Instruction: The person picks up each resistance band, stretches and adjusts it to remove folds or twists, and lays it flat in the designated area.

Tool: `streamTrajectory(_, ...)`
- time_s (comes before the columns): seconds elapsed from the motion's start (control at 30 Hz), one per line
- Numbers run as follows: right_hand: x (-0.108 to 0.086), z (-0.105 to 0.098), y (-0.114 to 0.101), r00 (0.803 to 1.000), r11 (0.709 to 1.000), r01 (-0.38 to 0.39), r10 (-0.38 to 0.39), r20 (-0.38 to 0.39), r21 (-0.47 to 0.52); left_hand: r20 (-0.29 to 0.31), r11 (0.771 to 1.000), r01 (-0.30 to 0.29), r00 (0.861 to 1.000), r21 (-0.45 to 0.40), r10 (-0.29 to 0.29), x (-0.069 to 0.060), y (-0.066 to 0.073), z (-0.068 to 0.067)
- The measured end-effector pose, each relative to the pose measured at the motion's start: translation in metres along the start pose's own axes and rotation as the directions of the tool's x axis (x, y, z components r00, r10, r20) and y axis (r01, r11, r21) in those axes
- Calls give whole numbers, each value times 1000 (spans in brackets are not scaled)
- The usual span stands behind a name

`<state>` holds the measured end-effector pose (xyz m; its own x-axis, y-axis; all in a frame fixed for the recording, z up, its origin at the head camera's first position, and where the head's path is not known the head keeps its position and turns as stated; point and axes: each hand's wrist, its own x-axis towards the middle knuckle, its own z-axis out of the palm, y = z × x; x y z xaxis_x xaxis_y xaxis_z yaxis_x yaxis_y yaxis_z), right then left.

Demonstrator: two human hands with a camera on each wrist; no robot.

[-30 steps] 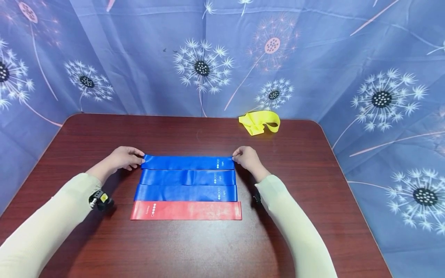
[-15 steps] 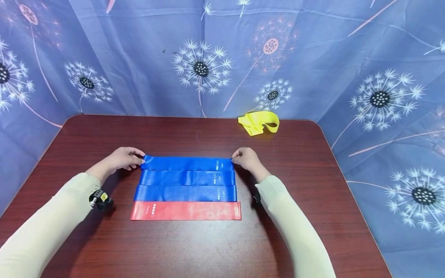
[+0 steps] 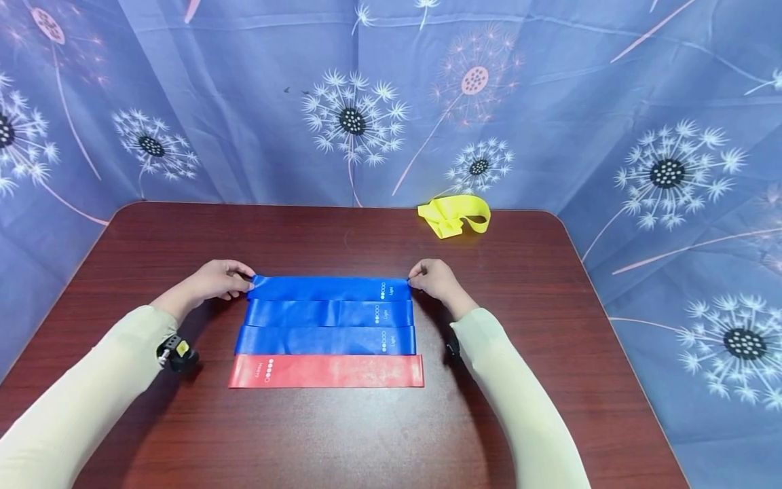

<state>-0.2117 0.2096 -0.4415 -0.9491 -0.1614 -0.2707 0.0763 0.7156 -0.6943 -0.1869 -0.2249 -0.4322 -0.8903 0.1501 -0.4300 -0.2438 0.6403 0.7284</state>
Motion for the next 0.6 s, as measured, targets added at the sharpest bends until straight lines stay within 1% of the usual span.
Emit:
streamTrajectory(0.33,0,2,1,1000,1000,8,-8,0,-5,-20,999,-1,1000,34,2,0,4,3)
streamTrajectory(0.6,1,2,1,1000,1000,13,-13,-5,-19,-11,998,-3,1000,61,4,3,2,3)
